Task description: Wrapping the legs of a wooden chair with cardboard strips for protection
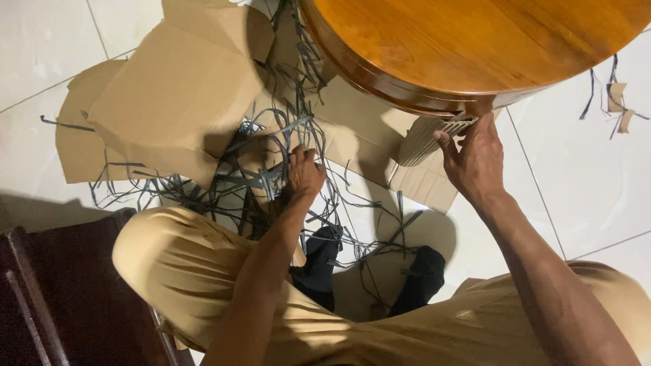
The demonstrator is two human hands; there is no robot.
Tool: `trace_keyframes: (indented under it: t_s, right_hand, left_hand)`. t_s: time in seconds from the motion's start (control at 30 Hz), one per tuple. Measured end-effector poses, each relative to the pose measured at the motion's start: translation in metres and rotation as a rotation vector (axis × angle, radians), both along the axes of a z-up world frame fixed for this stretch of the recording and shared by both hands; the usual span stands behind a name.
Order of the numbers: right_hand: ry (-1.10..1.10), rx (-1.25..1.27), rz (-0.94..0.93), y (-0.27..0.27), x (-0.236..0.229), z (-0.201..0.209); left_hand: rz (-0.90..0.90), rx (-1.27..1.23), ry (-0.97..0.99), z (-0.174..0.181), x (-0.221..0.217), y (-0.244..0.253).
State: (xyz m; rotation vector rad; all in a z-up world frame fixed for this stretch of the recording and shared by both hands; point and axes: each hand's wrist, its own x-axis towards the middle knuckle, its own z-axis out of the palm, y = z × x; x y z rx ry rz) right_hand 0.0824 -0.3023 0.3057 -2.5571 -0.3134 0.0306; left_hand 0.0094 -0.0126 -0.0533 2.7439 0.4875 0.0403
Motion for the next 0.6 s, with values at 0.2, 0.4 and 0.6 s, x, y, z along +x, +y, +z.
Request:
trace_keyframes:
  t_s: [0.2,0.4,0.6]
  right_hand:
    - [-0.007,0.016,0.017,-0.002,0.002,-0.005]
    - [0.002,0.005,-0.012,-0.002,0.004,-0.007]
    - [-0.016,0.026,-0.014,0.0,0.006,-0.005]
  left_hand:
    - [0.116,0.017,0.042,0.016,0.004,0.021]
    - [0.168,-0.045,-0.027,0.029,0.015,0.029]
    - [0.185,0.033,-0.048,0.01,0.029,0.028]
